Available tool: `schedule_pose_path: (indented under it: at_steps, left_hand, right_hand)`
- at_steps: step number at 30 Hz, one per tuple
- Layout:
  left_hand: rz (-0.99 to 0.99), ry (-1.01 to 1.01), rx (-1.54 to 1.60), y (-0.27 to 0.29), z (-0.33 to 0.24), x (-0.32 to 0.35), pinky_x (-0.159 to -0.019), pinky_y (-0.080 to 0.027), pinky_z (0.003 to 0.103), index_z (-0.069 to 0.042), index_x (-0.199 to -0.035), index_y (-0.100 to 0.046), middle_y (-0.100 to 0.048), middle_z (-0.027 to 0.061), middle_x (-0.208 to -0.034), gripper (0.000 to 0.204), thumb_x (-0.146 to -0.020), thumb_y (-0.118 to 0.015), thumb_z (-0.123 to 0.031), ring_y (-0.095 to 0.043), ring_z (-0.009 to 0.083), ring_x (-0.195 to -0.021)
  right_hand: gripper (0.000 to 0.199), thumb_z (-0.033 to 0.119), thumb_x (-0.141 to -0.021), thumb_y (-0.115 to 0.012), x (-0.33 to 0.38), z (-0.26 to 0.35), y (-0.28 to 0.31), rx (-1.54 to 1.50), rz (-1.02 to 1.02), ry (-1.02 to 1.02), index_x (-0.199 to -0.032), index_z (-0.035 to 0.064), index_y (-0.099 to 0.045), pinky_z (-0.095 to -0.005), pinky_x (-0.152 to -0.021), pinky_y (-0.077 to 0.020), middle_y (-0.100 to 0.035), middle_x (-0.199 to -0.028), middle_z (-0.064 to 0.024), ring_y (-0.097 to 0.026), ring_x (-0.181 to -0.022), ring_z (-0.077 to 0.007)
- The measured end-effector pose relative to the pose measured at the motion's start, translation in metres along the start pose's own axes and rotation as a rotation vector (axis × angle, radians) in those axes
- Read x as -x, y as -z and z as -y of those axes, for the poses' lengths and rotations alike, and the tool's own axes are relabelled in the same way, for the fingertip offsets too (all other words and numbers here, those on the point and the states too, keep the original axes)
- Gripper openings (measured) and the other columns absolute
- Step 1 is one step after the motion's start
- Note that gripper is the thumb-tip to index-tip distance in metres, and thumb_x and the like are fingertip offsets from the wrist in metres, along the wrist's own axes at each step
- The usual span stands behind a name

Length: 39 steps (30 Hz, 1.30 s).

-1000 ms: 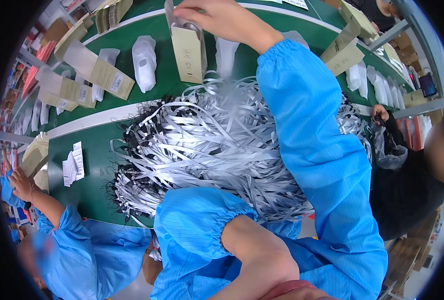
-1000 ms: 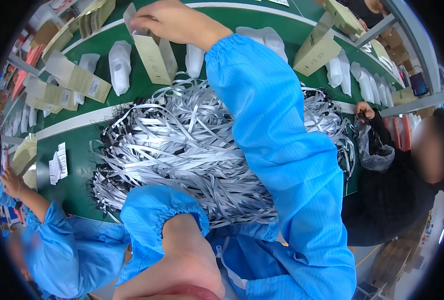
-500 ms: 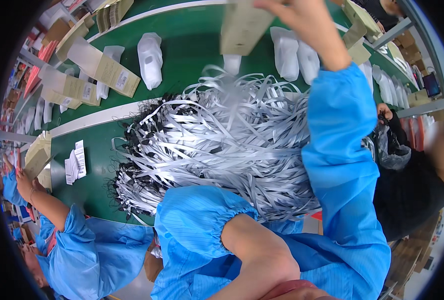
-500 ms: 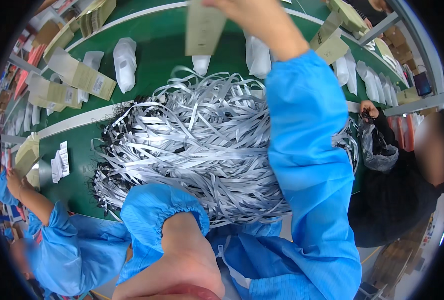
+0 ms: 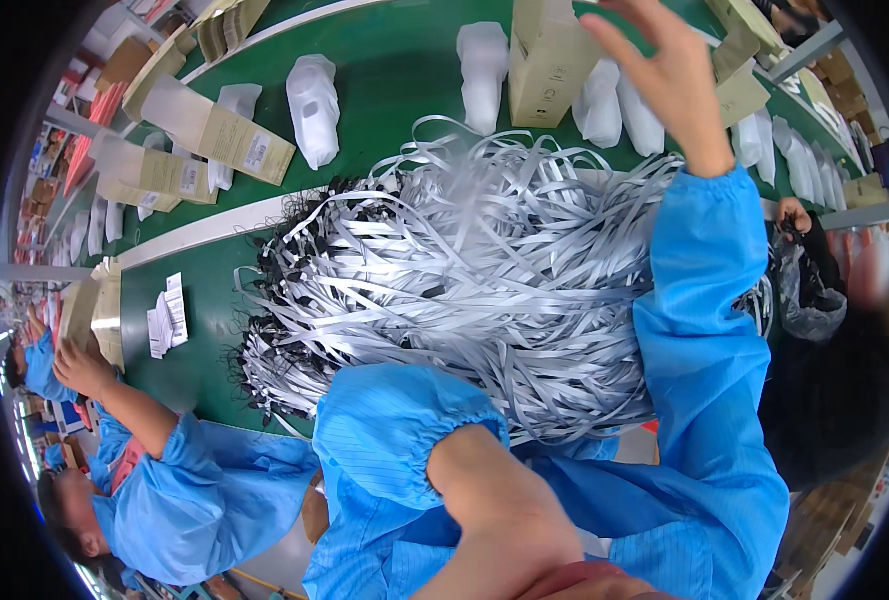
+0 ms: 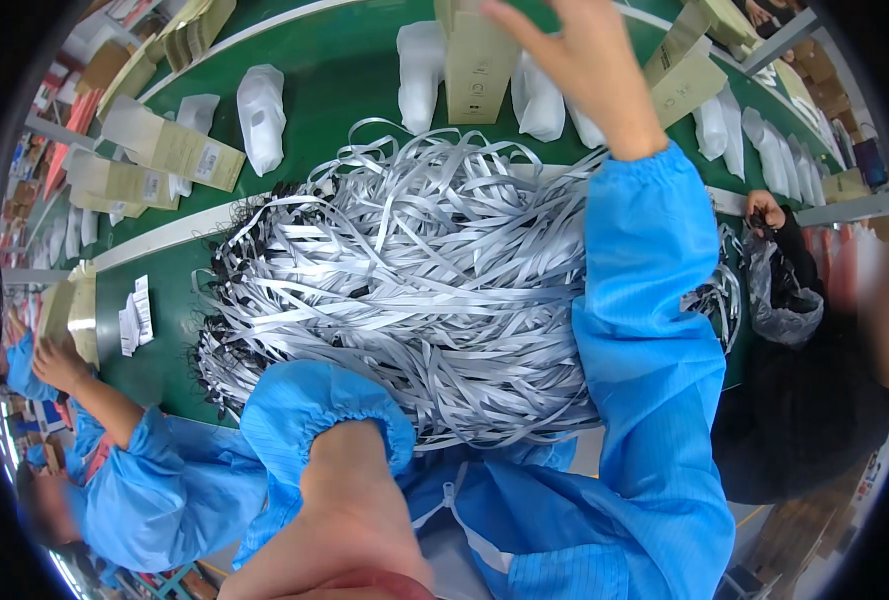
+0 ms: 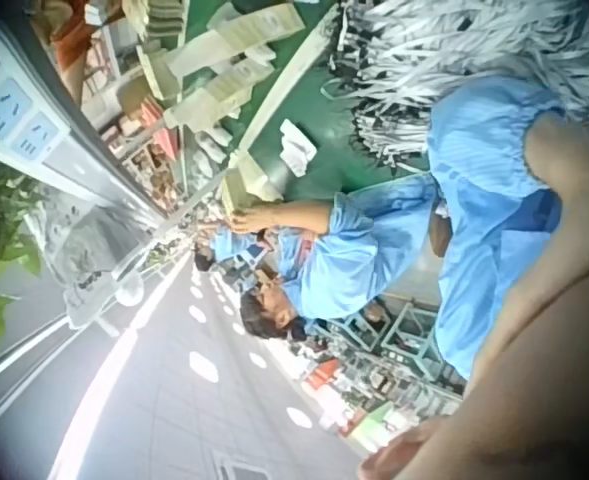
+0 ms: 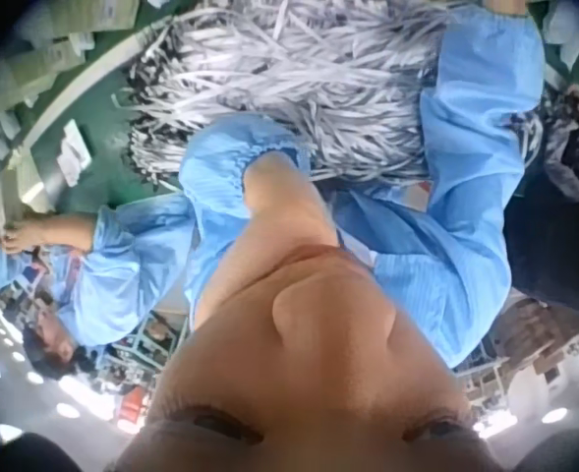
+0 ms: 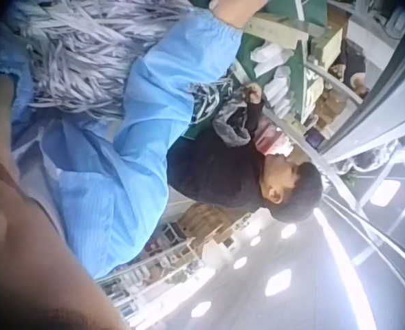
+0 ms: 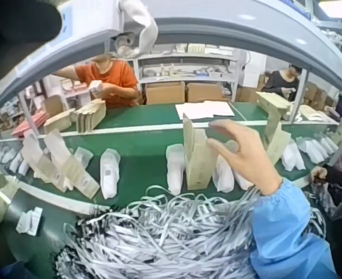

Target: Sorting and organizing white ribbon cables on a factory assembly line.

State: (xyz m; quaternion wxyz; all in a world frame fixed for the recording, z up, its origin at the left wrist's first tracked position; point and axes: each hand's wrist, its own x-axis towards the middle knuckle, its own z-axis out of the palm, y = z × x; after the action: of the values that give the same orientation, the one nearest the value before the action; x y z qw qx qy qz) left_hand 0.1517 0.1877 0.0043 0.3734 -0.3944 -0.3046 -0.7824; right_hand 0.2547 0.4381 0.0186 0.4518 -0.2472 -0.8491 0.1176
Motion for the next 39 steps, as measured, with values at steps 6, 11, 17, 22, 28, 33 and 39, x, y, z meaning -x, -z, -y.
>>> schedule_pose_path:
  at_steps: [6,11,17,22,28,33,39]
  left_hand:
    - [0.091,0.013,-0.015,0.004,-0.003,-0.007,-0.084,-0.05,0.033,0.001,-0.106,-0.062,-0.061,0.0146,-0.104,0.025,-0.101,-0.048,-0.02,-0.06,0.0246,-0.091]
    - [0.17,0.002,-0.051,-0.019,0.13,-0.047,-0.083,-0.05,0.032,0.001,-0.105,-0.062,-0.061,0.0145,-0.101,0.025,-0.101,-0.049,-0.019,-0.06,0.0244,-0.089]
    - [1.263,0.64,-0.809,-0.031,0.221,0.041,-0.084,-0.053,0.042,-0.006,-0.117,-0.065,-0.071,0.0167,-0.106,0.045,-0.084,-0.072,-0.035,-0.067,0.0376,-0.102]
    - [1.44,0.695,-0.842,-0.006,0.252,0.089,-0.078,-0.056,0.04,-0.003,-0.102,-0.072,-0.073,0.0168,-0.096,0.031,-0.079,-0.077,-0.024,-0.071,0.0333,-0.089]
    - [1.161,0.725,-0.22,-0.052,0.199,0.018,-0.065,-0.054,0.026,0.001,-0.095,-0.073,-0.073,0.0088,-0.081,0.009,-0.087,-0.068,0.0,-0.07,0.0149,-0.071]
    - [0.855,0.52,0.025,-0.074,0.106,-0.038,-0.06,-0.054,0.023,0.005,-0.108,-0.069,-0.071,0.0136,-0.093,0.019,-0.095,-0.064,-0.008,-0.068,0.0164,-0.069]
    - [0.714,0.408,-0.113,-0.07,0.079,-0.054,-0.046,-0.034,0.018,0.003,-0.102,-0.071,-0.069,0.0054,-0.08,0.016,-0.095,-0.066,-0.01,-0.053,0.004,-0.054]
  right_hand:
    - [0.028,0.027,-0.093,-0.069,0.014,-0.011,0.051,0.101,0.461,-0.3,-0.101,0.0003,-0.069,-0.0293,-0.064,-0.0493,-0.067,-0.082,-0.0089,-0.064,-0.073,-0.0159]
    - [0.031,0.029,-0.092,-0.068,0.024,0.015,0.025,-0.212,0.577,-0.226,-0.089,-0.002,-0.07,-0.0321,-0.057,-0.0452,-0.06,-0.064,-0.0098,-0.059,-0.061,-0.0205]
    - [0.032,0.031,-0.091,-0.069,0.026,0.017,0.033,-0.256,0.498,-0.005,-0.091,-0.0018,-0.07,-0.0335,-0.059,-0.0464,-0.064,-0.07,-0.0121,-0.062,-0.064,-0.0224]
    - [0.035,0.033,-0.094,-0.068,0.023,0.02,0.031,-0.219,0.544,-0.045,-0.091,-0.0015,-0.071,-0.0325,-0.062,-0.0489,-0.068,-0.076,-0.0105,-0.063,-0.068,-0.021]
    - [0.025,0.022,-0.096,-0.064,0.011,0.049,0.003,-0.362,-0.024,0.165,-0.092,-0.0025,-0.065,-0.0296,-0.062,-0.0507,-0.066,-0.073,-0.0101,-0.065,-0.068,-0.0179]
    - [0.037,0.037,-0.097,-0.064,0.015,0.051,-0.071,-1.14,-0.173,0.04,-0.1,0.0008,-0.07,-0.0313,-0.065,-0.0516,-0.07,-0.085,-0.0071,-0.065,-0.074,-0.0188]
    - [0.037,0.033,-0.097,-0.064,0.017,0.04,-0.044,-1.259,0.654,-0.131,-0.115,0.0013,-0.065,-0.0276,-0.071,-0.0519,-0.069,-0.092,-0.007,-0.066,-0.082,-0.0158]
